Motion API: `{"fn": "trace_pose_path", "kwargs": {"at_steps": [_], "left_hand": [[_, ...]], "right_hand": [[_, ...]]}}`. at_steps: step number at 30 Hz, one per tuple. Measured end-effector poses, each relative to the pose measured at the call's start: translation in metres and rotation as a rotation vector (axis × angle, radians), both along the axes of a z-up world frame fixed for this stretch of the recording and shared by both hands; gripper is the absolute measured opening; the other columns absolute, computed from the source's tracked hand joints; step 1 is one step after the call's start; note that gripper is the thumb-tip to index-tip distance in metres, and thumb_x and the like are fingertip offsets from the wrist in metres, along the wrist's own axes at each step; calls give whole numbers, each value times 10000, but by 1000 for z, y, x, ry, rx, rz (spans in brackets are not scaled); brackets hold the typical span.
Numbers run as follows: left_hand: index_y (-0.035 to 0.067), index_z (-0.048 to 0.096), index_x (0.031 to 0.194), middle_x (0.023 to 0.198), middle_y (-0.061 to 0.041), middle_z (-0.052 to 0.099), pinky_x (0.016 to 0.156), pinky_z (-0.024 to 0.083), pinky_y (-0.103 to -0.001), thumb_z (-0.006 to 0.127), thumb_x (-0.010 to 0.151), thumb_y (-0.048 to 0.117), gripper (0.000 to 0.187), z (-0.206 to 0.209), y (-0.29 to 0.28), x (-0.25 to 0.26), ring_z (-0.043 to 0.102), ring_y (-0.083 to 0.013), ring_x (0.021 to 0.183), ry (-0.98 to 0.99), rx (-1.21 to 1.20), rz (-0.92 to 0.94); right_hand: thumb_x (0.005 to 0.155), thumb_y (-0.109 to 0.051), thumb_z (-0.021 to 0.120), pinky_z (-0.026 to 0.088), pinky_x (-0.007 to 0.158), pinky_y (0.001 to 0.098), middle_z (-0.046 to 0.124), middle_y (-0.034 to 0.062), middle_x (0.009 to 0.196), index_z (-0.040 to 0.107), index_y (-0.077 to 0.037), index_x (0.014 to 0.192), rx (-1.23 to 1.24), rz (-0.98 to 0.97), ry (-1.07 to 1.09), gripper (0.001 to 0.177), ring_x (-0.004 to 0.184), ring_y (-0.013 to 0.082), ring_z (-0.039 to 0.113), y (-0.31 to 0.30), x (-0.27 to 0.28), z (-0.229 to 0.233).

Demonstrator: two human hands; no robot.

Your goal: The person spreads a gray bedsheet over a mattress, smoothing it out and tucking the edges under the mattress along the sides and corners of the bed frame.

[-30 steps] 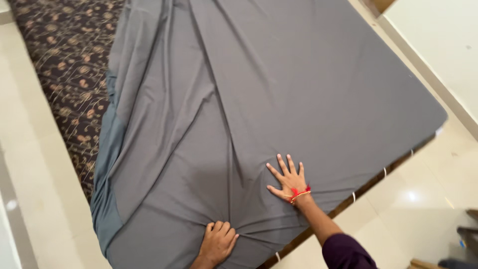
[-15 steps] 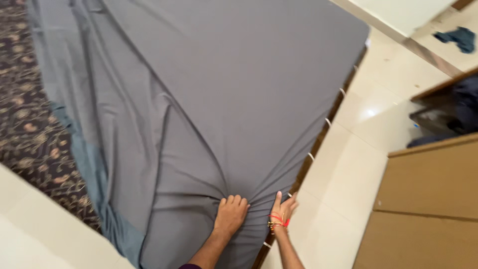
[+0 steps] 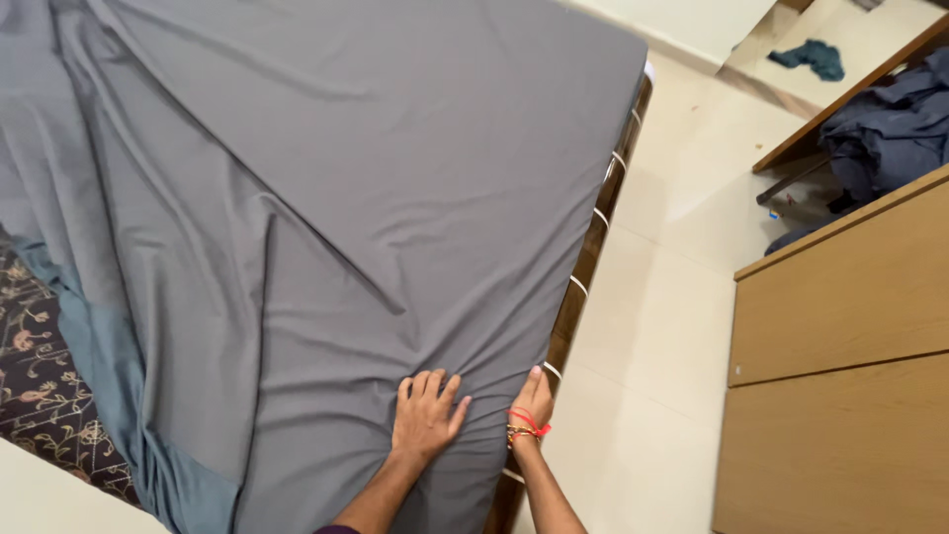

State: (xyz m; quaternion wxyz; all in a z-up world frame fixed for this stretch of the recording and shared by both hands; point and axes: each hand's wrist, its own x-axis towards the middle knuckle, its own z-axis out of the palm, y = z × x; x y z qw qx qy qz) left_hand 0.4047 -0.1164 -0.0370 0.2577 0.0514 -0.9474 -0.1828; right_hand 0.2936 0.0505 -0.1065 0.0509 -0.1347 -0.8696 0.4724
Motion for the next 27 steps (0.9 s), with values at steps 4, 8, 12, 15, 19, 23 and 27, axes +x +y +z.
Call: {"fn": "trace_pose_path", "kwargs": {"at_steps": [4, 8, 12, 15, 19, 23, 27], "left_hand": [[86, 671, 1121, 1175, -136, 593, 1000, 377, -514, 690, 885, 436, 423, 8, 0, 4, 515, -308, 1155, 98, -27, -21], [74, 711, 1023, 1155, -120, 612, 986, 378, -503, 720, 864, 458, 415, 3, -4, 5, 526, -297, 1146, 202, -75, -22], [102, 726, 933, 1064, -62, 619, 926, 400, -465, 736, 882, 413, 316, -11, 1, 0, 544, -257, 1055, 266, -101, -47], [127, 718, 914, 1056, -16, 618, 929, 416, -451, 721, 910, 335, 208, -8, 0, 17, 554, -229, 1057, 274, -181, -57], [136, 715, 933, 1039, 0, 626, 883, 424, -442, 693, 911, 290, 157, -14, -3, 28, 564, -222, 1033, 207, -76, -127], [132, 693, 965, 1005, -16, 617, 857, 421, -440, 654, 956, 267, 141, -20, -3, 20, 564, -238, 985, 175, -82, -99], [134, 676, 959, 980, -16, 611, 849, 423, -443, 638, 971, 260, 132, -16, -3, 22, 568, -243, 969, 185, -53, -104]], "right_hand": [[1046, -443, 416, 511, 744, 436, 717, 168, 863, 677, -9, 1065, -133, 66, 141, 507, 769, 281, 660, 3, -7, -4], [1084, -421, 385, 515, 737, 416, 699, 147, 807, 650, 23, 938, -193, 231, 193, 538, 728, 259, 645, 17, -11, -32], [1085, -395, 433, 462, 651, 407, 589, 130, 696, 578, 24, 836, -181, 274, 257, 509, 656, 209, 508, 39, -22, -76], [1081, -391, 460, 460, 657, 408, 559, 150, 689, 555, 35, 833, -117, 265, 234, 503, 667, 214, 486, 42, -12, -92], [1077, -426, 430, 482, 703, 480, 647, 186, 807, 598, 14, 921, 16, 308, 256, 496, 759, 339, 592, 37, -17, -76], [1052, -525, 439, 500, 798, 515, 688, 269, 926, 582, -14, 1114, -18, 352, 259, 534, 896, 461, 659, 40, 3, -82], [1051, -537, 400, 496, 802, 498, 685, 272, 941, 618, -40, 1085, -15, 319, 147, 543, 902, 465, 644, 43, 64, -75]]}}
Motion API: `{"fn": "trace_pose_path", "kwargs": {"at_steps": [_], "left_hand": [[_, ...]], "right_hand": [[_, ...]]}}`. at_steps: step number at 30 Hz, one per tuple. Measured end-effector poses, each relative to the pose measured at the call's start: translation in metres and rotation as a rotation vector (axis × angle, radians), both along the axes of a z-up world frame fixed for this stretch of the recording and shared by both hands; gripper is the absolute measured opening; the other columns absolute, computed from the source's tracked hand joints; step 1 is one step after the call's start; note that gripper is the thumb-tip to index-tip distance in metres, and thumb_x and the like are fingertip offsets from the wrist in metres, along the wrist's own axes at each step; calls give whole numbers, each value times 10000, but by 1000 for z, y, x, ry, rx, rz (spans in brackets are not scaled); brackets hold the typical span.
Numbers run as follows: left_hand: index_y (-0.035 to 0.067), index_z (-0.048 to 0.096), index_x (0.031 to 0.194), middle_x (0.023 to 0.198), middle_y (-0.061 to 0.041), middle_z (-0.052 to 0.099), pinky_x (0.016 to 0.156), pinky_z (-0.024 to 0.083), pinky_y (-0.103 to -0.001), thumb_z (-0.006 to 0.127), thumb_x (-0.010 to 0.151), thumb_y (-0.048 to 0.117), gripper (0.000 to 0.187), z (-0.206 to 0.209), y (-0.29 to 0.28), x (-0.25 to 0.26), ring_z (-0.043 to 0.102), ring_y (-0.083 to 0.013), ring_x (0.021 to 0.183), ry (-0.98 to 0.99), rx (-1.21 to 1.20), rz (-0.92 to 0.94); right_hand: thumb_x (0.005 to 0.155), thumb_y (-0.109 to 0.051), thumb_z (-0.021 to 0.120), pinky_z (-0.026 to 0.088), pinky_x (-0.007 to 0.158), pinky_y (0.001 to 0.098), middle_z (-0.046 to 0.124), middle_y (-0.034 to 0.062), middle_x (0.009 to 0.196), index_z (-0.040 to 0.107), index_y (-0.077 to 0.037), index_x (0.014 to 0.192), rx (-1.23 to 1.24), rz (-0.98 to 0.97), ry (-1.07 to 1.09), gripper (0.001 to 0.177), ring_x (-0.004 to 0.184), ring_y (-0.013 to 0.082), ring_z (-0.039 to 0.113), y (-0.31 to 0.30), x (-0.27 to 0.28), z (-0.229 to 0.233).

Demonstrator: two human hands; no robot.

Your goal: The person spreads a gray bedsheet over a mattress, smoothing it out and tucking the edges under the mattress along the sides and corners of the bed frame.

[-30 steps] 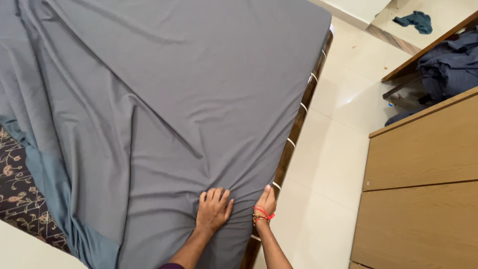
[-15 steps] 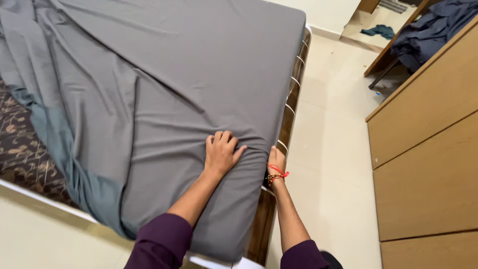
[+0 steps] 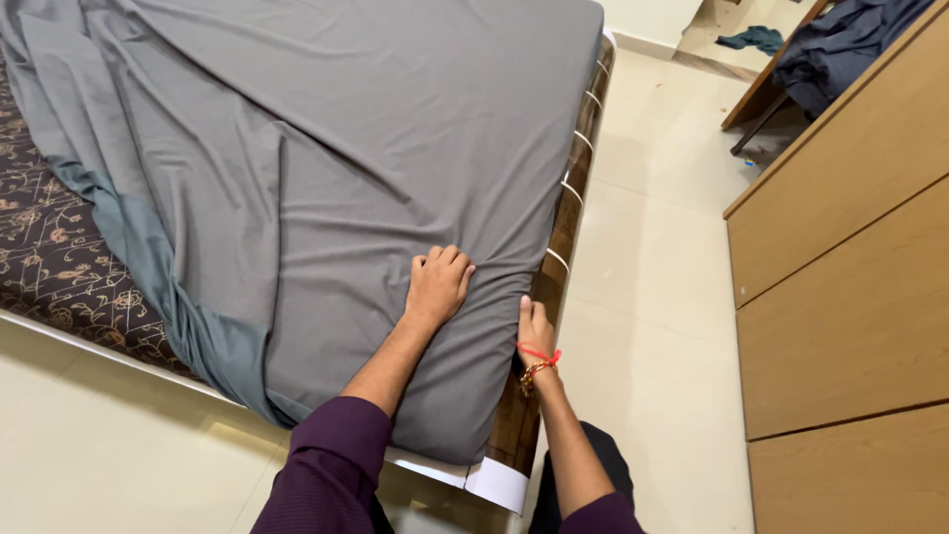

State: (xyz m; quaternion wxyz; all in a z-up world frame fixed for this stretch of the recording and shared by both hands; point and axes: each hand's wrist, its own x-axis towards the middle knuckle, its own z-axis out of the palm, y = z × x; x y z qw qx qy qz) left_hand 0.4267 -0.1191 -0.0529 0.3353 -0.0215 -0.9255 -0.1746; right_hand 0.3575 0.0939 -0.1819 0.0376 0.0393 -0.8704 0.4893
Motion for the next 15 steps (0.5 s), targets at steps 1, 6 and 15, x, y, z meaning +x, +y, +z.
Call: {"fn": "trace_pose_path", "kwargs": {"at_steps": [1, 6, 15], "left_hand": [[134, 675, 957, 977, -17, 611, 841, 424, -443, 641, 965, 259, 130, 1, 0, 0, 570, -245, 967, 7, 0, 0], [119, 686, 1047, 1005, -22, 628, 845, 429, -446, 646, 963, 288, 193, 2, 2, 2, 577, -243, 984, 33, -3, 4], [135, 744, 1033, 1024, -79, 649, 848, 430, -456, 730, 803, 383, 338, 25, 8, 23, 601, -270, 1029, -8, 25, -87]], "right_hand": [[1057, -524, 403, 499, 781, 488, 684, 263, 912, 624, -30, 1033, 0, 6, -4, 541, 868, 454, 645, -1, 7, 3], [1086, -393, 449, 473, 668, 415, 568, 206, 747, 564, 19, 924, -40, 52, 102, 457, 676, 310, 530, 1, 7, 4], [1032, -305, 519, 451, 611, 331, 547, 110, 680, 592, 11, 883, -153, 32, 3, 357, 640, 136, 473, 19, 66, -6]]}}
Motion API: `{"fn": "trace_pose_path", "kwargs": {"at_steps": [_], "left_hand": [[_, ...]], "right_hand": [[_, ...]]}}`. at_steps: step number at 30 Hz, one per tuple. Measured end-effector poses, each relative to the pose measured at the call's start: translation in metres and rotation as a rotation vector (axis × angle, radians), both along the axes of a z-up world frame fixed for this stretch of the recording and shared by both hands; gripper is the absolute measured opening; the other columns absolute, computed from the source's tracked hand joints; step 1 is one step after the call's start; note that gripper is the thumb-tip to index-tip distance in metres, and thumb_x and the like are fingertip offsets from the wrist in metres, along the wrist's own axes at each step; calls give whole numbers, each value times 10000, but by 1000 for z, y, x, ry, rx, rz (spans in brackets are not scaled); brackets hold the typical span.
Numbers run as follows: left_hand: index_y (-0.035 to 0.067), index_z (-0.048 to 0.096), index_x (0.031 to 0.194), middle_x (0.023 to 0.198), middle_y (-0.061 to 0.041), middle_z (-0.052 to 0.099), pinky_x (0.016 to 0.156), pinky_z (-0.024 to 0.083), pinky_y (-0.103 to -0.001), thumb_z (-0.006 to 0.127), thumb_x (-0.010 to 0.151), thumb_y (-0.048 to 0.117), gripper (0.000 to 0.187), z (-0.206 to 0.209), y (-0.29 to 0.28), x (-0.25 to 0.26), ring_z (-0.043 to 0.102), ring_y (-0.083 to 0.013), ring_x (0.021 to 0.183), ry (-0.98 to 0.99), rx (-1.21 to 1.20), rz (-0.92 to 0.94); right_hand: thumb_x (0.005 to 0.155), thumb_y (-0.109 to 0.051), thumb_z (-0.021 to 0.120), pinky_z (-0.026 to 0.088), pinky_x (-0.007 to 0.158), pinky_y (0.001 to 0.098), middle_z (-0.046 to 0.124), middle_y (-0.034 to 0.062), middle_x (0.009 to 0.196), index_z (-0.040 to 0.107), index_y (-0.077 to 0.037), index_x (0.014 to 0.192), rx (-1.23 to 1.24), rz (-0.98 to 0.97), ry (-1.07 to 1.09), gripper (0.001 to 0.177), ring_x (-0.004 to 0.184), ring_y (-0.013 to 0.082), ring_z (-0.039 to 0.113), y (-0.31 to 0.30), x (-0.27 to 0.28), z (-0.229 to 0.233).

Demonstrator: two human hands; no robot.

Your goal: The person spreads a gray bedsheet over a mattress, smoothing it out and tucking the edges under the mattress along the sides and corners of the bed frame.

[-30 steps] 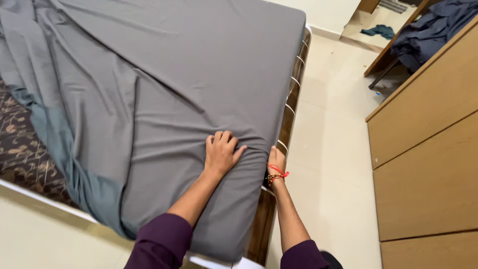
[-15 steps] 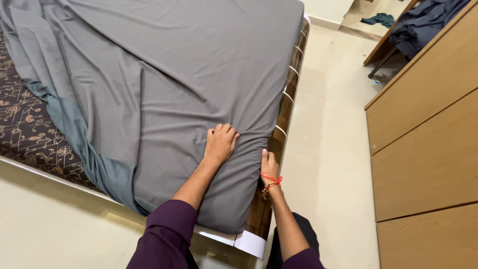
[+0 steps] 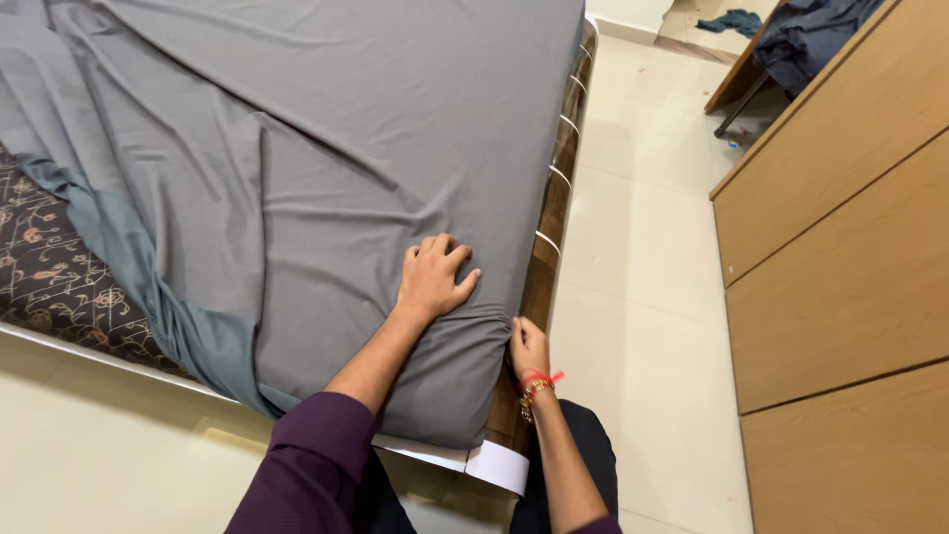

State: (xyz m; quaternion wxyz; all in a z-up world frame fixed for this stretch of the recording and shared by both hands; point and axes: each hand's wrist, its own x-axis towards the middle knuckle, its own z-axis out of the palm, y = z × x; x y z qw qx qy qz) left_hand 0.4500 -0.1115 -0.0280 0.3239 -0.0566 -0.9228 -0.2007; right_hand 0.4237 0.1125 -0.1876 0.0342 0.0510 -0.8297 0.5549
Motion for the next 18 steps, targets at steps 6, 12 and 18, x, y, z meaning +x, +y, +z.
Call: {"fn": "trace_pose_path", "kwargs": {"at_steps": [6, 12, 18], "left_hand": [[110, 729, 1017, 1053, -73, 679, 854, 493, -446, 727, 892, 392, 309, -12, -1, -9, 623, -284, 1028, 6, 45, 27], [-3, 597, 1354, 1223, -159, 654, 942, 497, -460, 705, 929, 450, 631, 9, -10, 51, 604, -349, 1170, -23, 147, -196], [58, 611, 1302, 1452, -164, 553, 1114, 371, -513, 738, 808, 610, 752, 32, -23, 146, 477, -371, 1394, -217, -82, -319]], "right_hand": [[1099, -363, 477, 484, 694, 326, 574, 58, 786, 584, 22, 1003, 2, 83, 109, 412, 738, 168, 540, -5, 7, 21], [999, -386, 584, 440, 533, 295, 552, -4, 634, 598, -23, 867, -109, 174, -289, 387, 571, 134, 564, 3, 91, 76], [1063, -313, 597, 360, 553, 286, 381, -4, 661, 467, 23, 774, -82, 242, 46, 462, 649, 83, 346, 7, 96, 64]]}}
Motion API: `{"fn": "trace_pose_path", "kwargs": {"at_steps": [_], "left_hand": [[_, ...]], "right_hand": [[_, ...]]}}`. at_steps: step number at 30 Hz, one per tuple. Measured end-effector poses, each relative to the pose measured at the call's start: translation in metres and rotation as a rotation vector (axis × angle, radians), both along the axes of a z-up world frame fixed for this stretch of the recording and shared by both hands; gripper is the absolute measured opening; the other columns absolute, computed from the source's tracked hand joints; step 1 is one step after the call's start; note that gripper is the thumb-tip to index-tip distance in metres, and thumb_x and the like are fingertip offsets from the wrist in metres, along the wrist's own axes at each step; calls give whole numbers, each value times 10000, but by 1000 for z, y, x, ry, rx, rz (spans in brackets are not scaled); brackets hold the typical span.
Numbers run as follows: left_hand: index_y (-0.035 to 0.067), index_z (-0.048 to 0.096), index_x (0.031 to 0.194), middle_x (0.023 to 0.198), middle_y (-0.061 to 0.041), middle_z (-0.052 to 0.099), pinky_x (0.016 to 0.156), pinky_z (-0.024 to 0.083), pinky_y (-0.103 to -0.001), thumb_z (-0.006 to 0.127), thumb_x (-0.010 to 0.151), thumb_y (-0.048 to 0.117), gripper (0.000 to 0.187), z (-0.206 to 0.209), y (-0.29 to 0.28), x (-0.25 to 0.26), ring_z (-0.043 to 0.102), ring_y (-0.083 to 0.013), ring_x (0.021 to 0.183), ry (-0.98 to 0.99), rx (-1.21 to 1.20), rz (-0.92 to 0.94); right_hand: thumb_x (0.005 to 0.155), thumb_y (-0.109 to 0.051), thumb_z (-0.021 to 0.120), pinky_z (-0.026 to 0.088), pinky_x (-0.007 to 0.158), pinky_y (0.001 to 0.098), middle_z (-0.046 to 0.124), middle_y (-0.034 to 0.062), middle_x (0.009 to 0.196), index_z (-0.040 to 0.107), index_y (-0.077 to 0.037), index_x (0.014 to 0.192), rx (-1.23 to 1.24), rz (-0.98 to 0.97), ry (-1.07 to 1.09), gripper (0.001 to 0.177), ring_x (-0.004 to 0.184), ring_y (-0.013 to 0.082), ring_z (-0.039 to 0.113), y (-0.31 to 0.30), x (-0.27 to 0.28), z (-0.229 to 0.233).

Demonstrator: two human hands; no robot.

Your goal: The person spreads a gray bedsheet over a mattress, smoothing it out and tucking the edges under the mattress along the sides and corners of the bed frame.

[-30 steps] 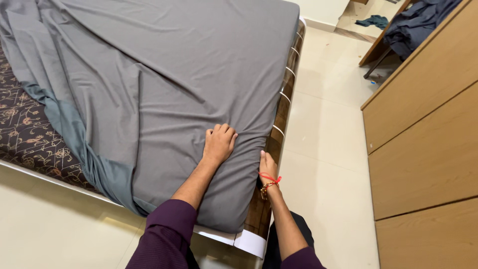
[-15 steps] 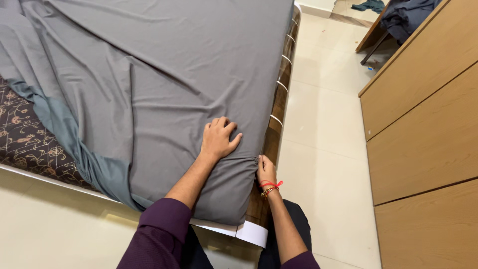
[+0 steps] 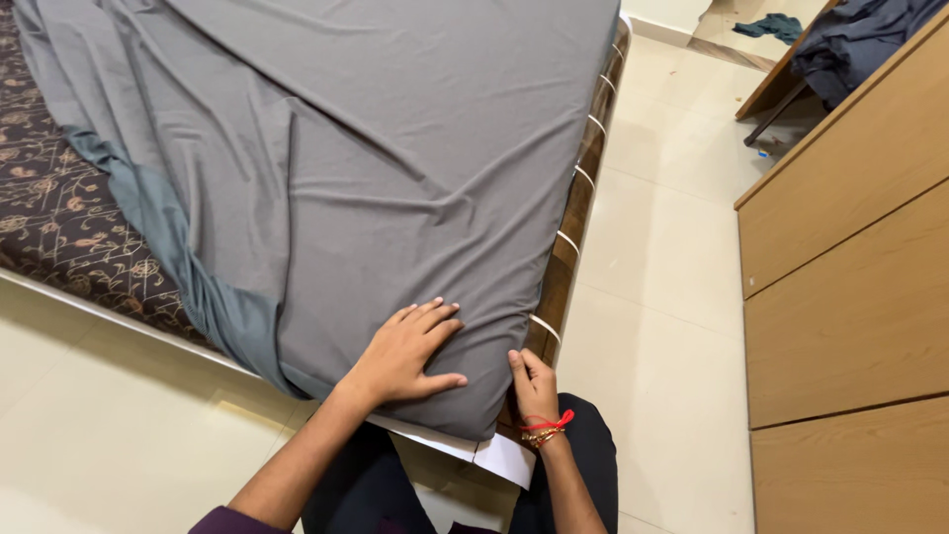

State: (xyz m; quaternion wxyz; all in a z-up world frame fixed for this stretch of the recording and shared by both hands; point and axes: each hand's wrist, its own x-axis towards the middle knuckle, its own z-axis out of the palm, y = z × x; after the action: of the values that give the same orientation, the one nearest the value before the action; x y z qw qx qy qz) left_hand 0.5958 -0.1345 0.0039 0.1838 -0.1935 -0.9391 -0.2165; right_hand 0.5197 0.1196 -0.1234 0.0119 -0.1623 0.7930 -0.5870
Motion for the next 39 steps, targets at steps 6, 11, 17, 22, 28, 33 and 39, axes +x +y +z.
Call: {"fn": "trace_pose_path", "kwargs": {"at_steps": [6, 11, 17, 22, 28, 33, 39], "left_hand": [[124, 534, 1411, 1532, -191, 412, 1088, 307, -564, 776, 701, 624, 901, 5, -2, 45, 368, -404, 1403, -27, -164, -121], [196, 469, 1481, 1584, -139, 372, 1109, 318, -555, 856, 627, 503, 986, -6, -12, 62, 343, -370, 1443, -65, -284, -13], [230, 512, 1452, 1551, -150, 426, 1080, 363, -521, 872, 590, 406, 951, -27, -25, 81, 396, -383, 1414, 92, -325, 87], [213, 535, 1440, 1527, -142, 488, 1079, 385, -514, 810, 698, 381, 809, -47, -34, 83, 458, -361, 1392, 222, -267, 74], [271, 587, 1380, 1481, -95, 563, 1066, 404, -448, 681, 848, 330, 544, -62, -32, 76, 528, -331, 1360, 424, -304, 173], [277, 604, 1352, 1462, -81, 590, 1077, 390, -456, 614, 936, 345, 422, -67, -31, 75, 559, -329, 1340, 481, -289, 206], [298, 615, 1318, 1463, -57, 605, 1086, 363, -467, 565, 953, 312, 368, -82, -26, 68, 576, -300, 1341, 520, -352, 305]], "right_hand": [[1028, -253, 606, 381, 549, 292, 423, 12, 657, 507, 19, 790, -19, -23, -36, 376, 651, 79, 381, 9, 48, -17], [931, -300, 686, 451, 547, 297, 535, 32, 668, 545, -27, 926, 89, -45, 31, 307, 594, 118, 487, -1, 66, 28], [629, -356, 940, 559, 596, 363, 664, 97, 785, 564, -40, 966, 293, 40, 413, 596, 675, 242, 685, -1, 108, 52], [564, -201, 934, 542, 657, 413, 648, 115, 793, 568, -19, 919, 422, -99, 220, 542, 743, 307, 679, -1, 103, 17], [655, -109, 832, 474, 863, 451, 666, 94, 805, 638, -51, 777, 433, 3, 733, 236, 971, 330, 686, 0, 104, -2], [772, -208, 835, 449, 880, 502, 690, 105, 998, 743, -71, 956, 492, 68, 858, 247, 1045, 335, 613, 6, 122, 4], [776, -362, 773, 268, 995, 757, 676, 123, 1060, 799, -77, 932, 679, 111, 711, 327, 1150, 401, 533, -7, 128, 4]]}}
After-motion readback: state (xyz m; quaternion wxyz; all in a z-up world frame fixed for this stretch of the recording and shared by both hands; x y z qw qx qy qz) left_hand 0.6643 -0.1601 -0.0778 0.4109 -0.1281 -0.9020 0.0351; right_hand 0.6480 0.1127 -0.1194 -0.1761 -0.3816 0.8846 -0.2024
